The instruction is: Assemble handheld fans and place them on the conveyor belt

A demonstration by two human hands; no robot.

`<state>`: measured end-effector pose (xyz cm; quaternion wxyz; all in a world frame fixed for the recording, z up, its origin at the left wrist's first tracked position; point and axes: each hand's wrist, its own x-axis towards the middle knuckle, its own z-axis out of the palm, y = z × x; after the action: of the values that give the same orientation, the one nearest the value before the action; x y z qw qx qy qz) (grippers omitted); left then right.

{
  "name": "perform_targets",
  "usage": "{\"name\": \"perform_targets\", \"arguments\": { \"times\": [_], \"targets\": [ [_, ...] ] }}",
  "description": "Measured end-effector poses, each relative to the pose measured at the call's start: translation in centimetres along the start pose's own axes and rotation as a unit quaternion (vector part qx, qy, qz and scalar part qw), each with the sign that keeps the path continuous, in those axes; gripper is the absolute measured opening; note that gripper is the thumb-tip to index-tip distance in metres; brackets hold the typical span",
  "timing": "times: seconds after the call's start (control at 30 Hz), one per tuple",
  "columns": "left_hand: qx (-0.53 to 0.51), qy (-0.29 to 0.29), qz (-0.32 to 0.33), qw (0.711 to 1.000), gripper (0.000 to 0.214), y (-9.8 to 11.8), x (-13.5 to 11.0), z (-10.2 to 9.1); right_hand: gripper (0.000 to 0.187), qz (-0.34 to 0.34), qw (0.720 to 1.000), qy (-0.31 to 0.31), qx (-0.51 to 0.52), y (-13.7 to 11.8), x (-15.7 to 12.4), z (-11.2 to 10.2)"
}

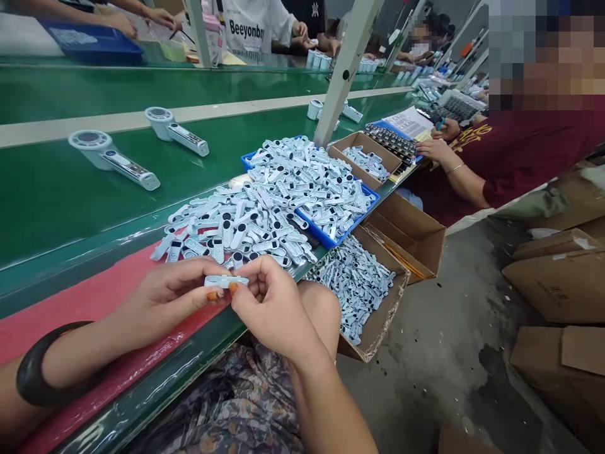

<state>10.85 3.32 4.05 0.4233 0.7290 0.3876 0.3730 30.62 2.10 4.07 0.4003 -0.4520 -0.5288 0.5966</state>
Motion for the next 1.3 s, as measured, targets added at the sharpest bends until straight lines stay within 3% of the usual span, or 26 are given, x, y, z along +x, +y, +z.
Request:
{"name": "perform_targets", "arguments": {
  "times": [0.2,0.57,0.8,1.3],
  "targets": [
    [-0.009,-0.013,-0.019,1.0,0.02,0.03,0.08,0.05,0.019,0.0,1.0,-0.012,-0.002,0.08,-0.04,-0.18],
    [0.036,0.003,0.022,0.999,0.017,-0.14,0.01,0.13,0.018,0.003,1.0,-0.014,0.021,0.42,0.06,-0.25],
    [0.001,-0.01,0.005,1.0,0.014,0.03,0.08,0.23,0.018,-0.003,1.0,-0.021,0.02,0.59,0.0,-0.28],
    [0.03,-0.003,0.031,0.999,0.014,-0.16,0.07,0.24,0.018,0.002,0.999,-0.027,0.023,0.93,0.18,-0.51]
  ]
}}
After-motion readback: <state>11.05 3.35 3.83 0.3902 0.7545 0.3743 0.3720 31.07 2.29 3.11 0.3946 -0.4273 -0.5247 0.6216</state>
